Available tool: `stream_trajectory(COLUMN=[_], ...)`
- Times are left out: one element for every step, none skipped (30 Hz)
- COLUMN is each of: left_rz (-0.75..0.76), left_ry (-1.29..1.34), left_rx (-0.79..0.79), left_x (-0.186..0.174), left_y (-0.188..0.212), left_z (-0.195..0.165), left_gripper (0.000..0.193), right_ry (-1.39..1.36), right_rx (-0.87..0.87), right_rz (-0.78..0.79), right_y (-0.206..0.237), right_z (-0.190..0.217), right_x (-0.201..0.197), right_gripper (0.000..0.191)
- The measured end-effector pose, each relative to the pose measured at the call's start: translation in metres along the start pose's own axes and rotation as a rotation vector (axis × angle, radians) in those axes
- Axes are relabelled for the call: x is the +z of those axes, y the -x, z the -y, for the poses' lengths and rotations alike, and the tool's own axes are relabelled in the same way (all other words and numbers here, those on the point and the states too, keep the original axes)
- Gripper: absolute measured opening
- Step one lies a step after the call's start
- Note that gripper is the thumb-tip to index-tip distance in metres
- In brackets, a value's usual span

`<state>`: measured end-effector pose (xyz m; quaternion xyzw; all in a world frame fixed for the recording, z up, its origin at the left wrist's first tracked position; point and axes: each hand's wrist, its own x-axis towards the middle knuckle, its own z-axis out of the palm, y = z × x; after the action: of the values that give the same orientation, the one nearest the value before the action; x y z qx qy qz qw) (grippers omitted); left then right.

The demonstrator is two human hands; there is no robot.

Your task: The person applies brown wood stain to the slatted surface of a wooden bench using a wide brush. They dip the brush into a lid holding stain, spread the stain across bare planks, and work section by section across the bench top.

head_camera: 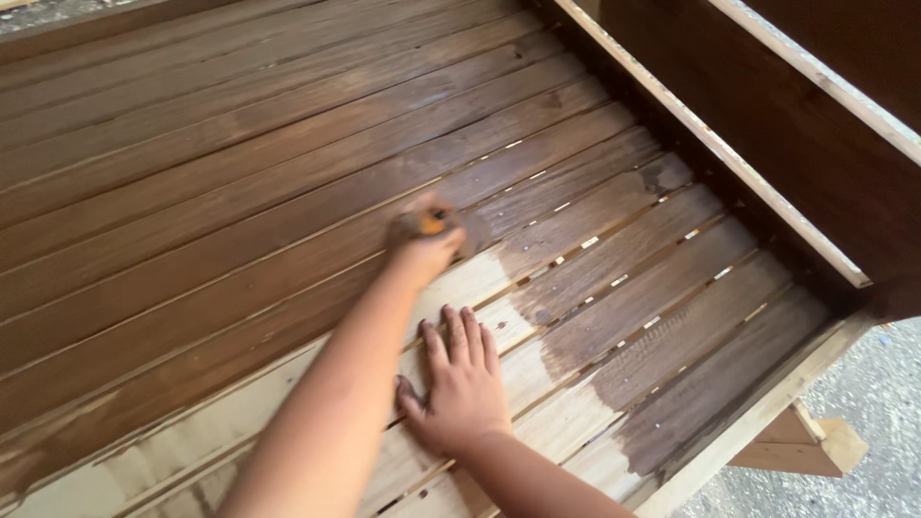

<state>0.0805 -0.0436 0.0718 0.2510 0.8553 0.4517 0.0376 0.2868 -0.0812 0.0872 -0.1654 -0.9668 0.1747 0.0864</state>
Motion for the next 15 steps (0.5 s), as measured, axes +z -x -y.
stream_trajectory(left_rz=[0.024, 0.049, 0.074, 0.110, 0.143, 0.173, 0.145, 0.114, 0.082, 0.066, 0.049, 0.030, 0.009, 0.033, 0.057], left_ry=[0.032, 0.065, 0.097, 0.046, -0.006, -0.061, -0.057, -0.051, -0.047, -0.027, -0.009, 0.035, 0.077, 0.196, 0.313], left_rx=[-0.052, -0.104, -0.155, -0.169, -0.188, -0.206, -0.194, -0.180, -0.167, -0.135, -0.104, -0.024, 0.060, 0.128, 0.194], left_x=[0.007, 0.012, 0.012, 0.009, 0.004, -0.002, -0.009, -0.016, -0.026, -0.039, -0.054, -0.072, -0.092, -0.115, -0.135], left_y=[-0.004, -0.006, -0.008, -0.008, -0.007, -0.005, -0.001, 0.004, 0.010, 0.018, 0.027, 0.038, 0.050, 0.062, 0.075], left_z=[-0.017, -0.033, -0.044, -0.050, -0.052, -0.050, -0.045, -0.038, -0.027, -0.013, 0.004, 0.023, 0.042, 0.062, 0.081], left_gripper=[0.033, 0.035, 0.036, 0.036, 0.035, 0.035, 0.035, 0.034, 0.034, 0.035, 0.037, 0.034, 0.032, 0.034, 0.035], right_ry=[0.009, 0.006, 0.001, -0.006, 0.000, 0.004, 0.010, 0.006, 0.000, -0.007, -0.011, -0.016, -0.022, -0.017, -0.013], right_rx=[-0.011, -0.015, -0.020, -0.026, -0.022, -0.021, -0.022, -0.007, 0.006, 0.018, 0.022, 0.026, 0.028, 0.032, 0.035], right_rz=[0.017, 0.014, 0.010, 0.010, 0.016, 0.022, 0.021, 0.017, 0.014, 0.016, 0.013, 0.008, 0.001, -0.001, -0.001], right_y=[0.000, -0.001, -0.001, 0.000, 0.001, 0.002, 0.002, 0.001, 0.001, 0.002, 0.003, 0.003, 0.002, 0.001, 0.001], right_z=[-0.001, -0.002, -0.003, -0.003, -0.004, -0.003, -0.003, -0.002, -0.001, 0.001, 0.002, 0.003, 0.003, 0.003, 0.003], right_x=[0.000, 0.000, 0.001, 0.000, 0.000, -0.001, -0.001, -0.002, -0.003, -0.004, -0.005, -0.006, -0.006, -0.007, -0.007], right_gripper=[0.087, 0.087, 0.087, 0.087, 0.087, 0.087, 0.088, 0.084, 0.081, 0.078, 0.078, 0.078, 0.078, 0.078, 0.078])
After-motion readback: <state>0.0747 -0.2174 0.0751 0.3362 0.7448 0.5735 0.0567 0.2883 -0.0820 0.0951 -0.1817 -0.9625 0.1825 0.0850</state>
